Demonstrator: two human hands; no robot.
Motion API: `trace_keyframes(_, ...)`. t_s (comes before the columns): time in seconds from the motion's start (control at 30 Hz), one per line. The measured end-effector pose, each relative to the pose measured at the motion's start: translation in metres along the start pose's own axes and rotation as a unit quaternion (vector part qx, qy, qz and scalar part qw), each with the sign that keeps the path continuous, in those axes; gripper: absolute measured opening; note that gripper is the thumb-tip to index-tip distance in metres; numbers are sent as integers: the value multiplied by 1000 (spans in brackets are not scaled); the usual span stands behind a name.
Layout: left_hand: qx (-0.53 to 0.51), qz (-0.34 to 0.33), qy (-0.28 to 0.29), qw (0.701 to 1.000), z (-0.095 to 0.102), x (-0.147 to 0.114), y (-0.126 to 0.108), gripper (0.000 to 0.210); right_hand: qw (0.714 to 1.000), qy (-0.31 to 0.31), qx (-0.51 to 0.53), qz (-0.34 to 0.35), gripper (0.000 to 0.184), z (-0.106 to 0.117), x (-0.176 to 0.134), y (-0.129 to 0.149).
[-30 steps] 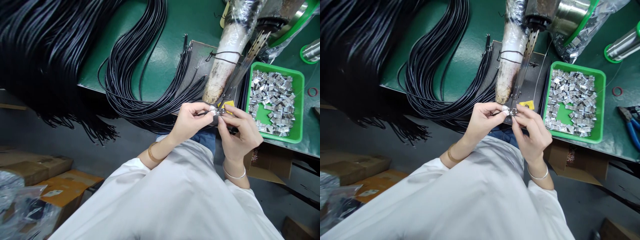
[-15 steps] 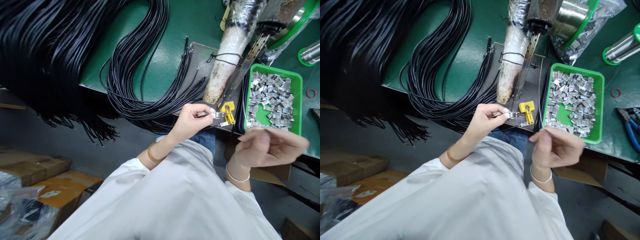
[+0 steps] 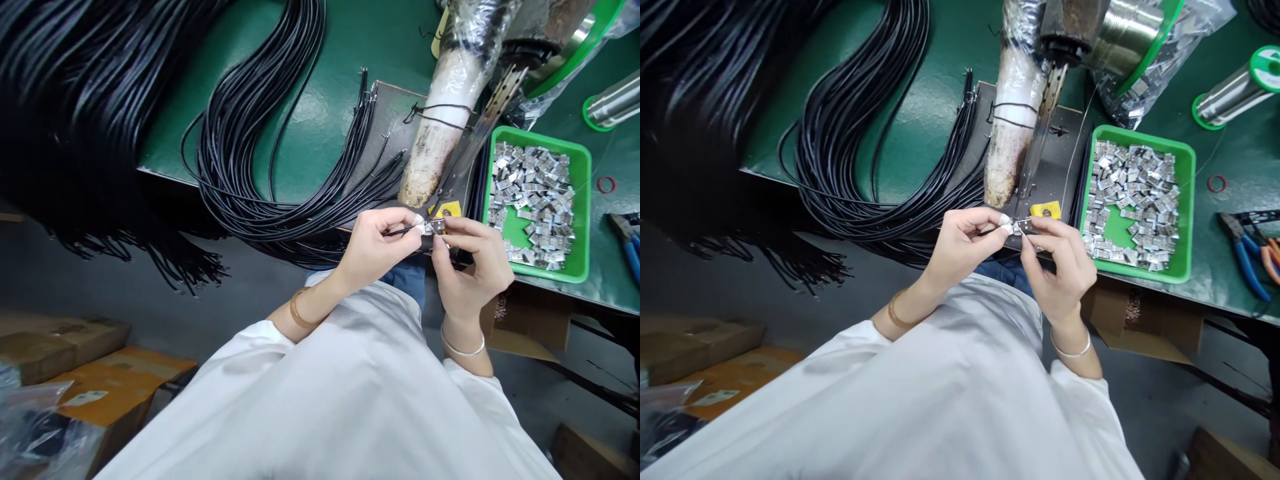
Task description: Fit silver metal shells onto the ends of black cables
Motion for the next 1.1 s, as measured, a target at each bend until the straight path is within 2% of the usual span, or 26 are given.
trace_keyframes(0.3,-12,7,14,1000,1,-1,2,17,999,2,41,8,15,-3,2,1)
trace_keyframes(0.47,8,21,36,999,2,-4,3,18,997,13,78,-25,9,-2,0,-4)
trace_keyframes(0.53,42,-17,51,998,1,-6,-1,15,995,4,87,-49,10,0,-1,-8)
trace_keyframes(0.6,99,-97,70,988,-1,-8,-7,14,993,-2,79,-93,10,2,-2,-12)
trace_keyframes(0.7,185,-219,88,954,-3,-12,-14,15,981,51,82,-169,9,2,-1,-17)
trace_keyframes(0.77,181,-239,87,950,-2,-12,-16,14,972,91,101,-192,10,2,0,-18)
trace_keyframes(0.8,159,-224,86,958,0,-11,-16,12,970,100,107,-192,10,2,0,-17)
trace_keyframes(0.87,90,-153,90,980,3,-9,-13,15,978,94,90,-162,8,3,1,-15)
trace_keyframes(0.93,13,-59,112,992,5,-7,-10,20,991,79,51,-91,7,4,1,-10)
trace_keyframes(1.0,-45,11,127,991,5,-5,-6,22,998,60,10,-8,10,5,2,-6)
trace_keyframes(1.1,-62,36,111,991,5,-5,-3,21,997,48,-39,51,12,5,2,-2)
Point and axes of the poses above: each hand's wrist, its own x-axis towards the middle knuckle, its own z-axis out of the back of the hand, y = z × x, the point moved 3 cm from there along x, towards the middle knuckle, and after that the axes turned 13 degrees about -z, right-handed, at the moved point
